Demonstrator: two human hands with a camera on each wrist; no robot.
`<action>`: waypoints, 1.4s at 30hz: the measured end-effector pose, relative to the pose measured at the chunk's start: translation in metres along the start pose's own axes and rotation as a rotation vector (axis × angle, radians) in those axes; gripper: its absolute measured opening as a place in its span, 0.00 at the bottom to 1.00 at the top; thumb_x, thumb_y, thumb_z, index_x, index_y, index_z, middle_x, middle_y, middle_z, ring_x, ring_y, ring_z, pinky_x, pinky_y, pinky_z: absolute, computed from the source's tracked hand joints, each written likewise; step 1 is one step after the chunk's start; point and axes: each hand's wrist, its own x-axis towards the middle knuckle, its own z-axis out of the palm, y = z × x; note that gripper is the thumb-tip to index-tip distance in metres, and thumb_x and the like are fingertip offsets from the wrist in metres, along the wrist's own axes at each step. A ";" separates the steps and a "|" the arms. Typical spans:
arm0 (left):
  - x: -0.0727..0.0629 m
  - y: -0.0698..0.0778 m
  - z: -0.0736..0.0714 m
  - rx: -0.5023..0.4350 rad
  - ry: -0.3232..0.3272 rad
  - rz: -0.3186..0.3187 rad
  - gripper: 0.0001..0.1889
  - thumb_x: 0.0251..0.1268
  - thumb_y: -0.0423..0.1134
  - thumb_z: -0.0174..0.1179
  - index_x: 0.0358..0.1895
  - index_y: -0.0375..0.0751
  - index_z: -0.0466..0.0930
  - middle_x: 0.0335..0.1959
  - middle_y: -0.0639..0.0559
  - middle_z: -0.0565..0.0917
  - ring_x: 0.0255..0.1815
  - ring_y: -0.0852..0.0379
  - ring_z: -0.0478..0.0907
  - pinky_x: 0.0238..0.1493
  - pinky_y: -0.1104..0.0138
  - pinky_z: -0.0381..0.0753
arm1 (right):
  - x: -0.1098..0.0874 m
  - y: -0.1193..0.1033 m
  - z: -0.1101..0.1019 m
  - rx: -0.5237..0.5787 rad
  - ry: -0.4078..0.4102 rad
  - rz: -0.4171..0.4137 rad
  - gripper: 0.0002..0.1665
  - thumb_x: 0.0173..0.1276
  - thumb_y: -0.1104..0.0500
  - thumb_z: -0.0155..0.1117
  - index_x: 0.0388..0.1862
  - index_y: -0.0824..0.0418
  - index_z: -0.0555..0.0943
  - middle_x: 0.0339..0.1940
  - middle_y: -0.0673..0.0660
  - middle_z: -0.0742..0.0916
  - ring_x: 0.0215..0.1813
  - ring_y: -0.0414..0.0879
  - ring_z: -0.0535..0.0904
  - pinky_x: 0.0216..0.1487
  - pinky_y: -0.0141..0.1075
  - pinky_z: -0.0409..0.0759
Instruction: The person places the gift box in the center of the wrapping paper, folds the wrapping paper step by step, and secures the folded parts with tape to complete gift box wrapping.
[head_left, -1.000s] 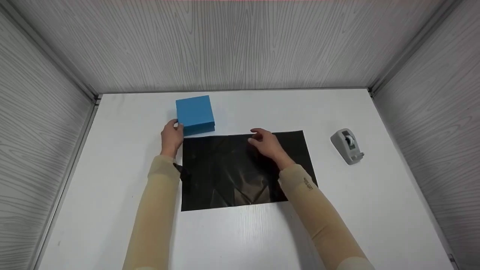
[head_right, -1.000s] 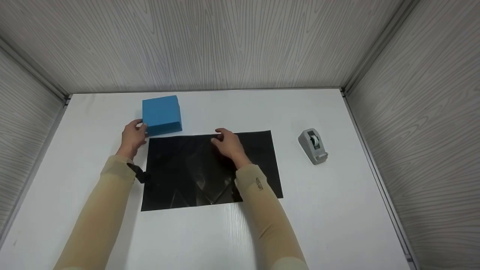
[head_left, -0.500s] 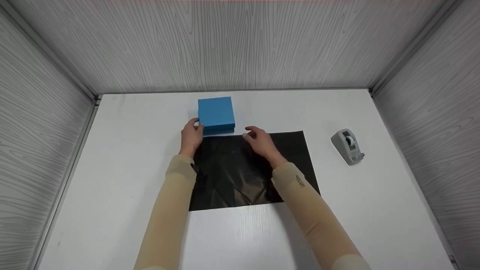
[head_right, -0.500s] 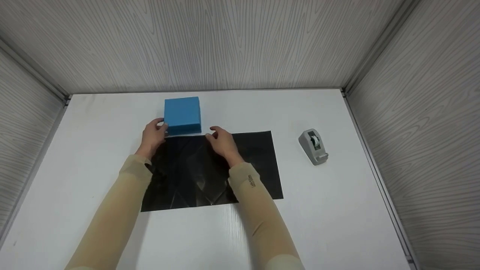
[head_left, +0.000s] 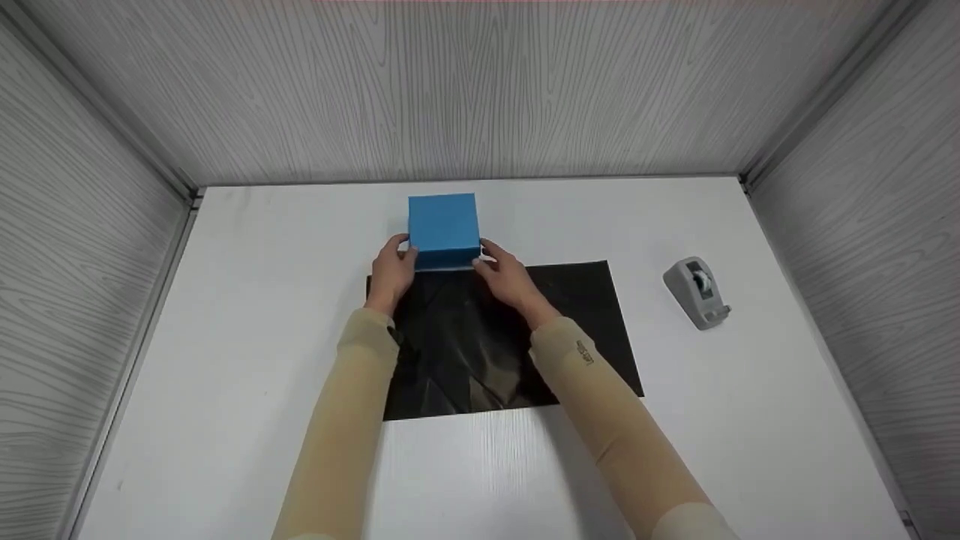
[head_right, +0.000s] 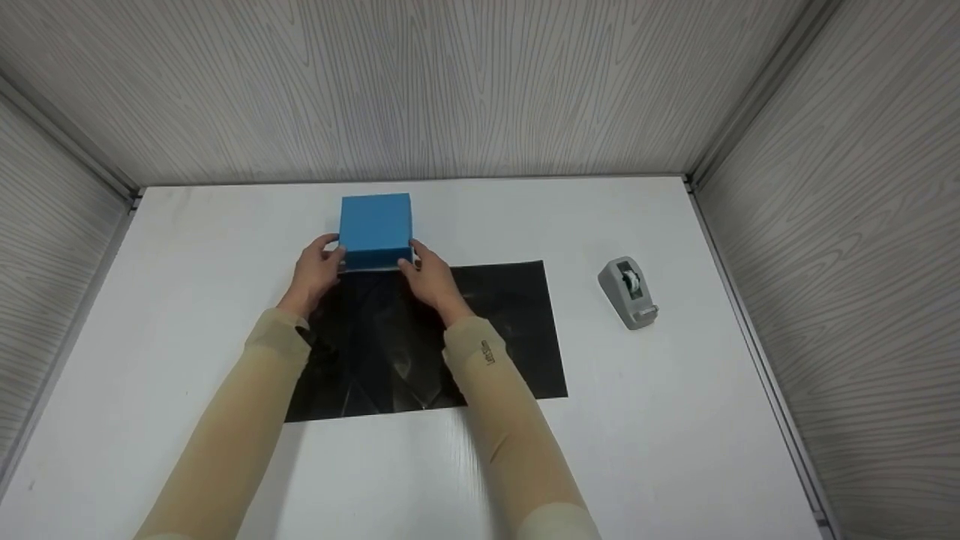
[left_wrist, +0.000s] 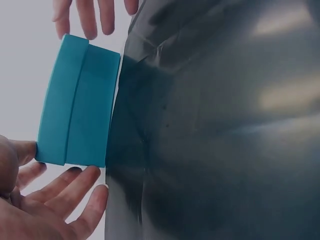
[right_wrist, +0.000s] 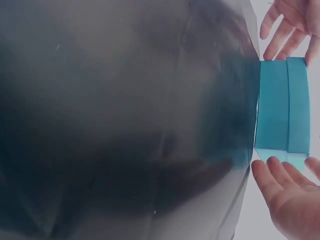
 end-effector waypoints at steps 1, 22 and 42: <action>0.000 0.000 0.000 -0.010 -0.010 -0.003 0.25 0.80 0.43 0.44 0.74 0.37 0.61 0.61 0.36 0.74 0.59 0.43 0.74 0.58 0.52 0.72 | 0.000 0.000 0.001 0.016 -0.003 0.002 0.33 0.79 0.52 0.51 0.79 0.57 0.58 0.74 0.61 0.68 0.70 0.52 0.69 0.66 0.43 0.69; -0.010 0.018 0.011 -0.130 -0.018 -0.037 0.22 0.78 0.41 0.48 0.67 0.33 0.68 0.56 0.37 0.75 0.54 0.45 0.75 0.54 0.54 0.74 | -0.006 -0.005 -0.007 0.423 0.269 0.096 0.15 0.76 0.58 0.57 0.56 0.64 0.77 0.49 0.63 0.79 0.52 0.60 0.80 0.47 0.50 0.82; -0.048 0.040 0.020 -0.092 0.007 0.140 0.16 0.74 0.38 0.54 0.58 0.32 0.74 0.46 0.39 0.80 0.43 0.48 0.77 0.44 0.57 0.77 | -0.040 -0.003 -0.032 0.565 0.306 0.171 0.14 0.72 0.60 0.60 0.51 0.67 0.77 0.47 0.66 0.81 0.44 0.56 0.84 0.42 0.45 0.84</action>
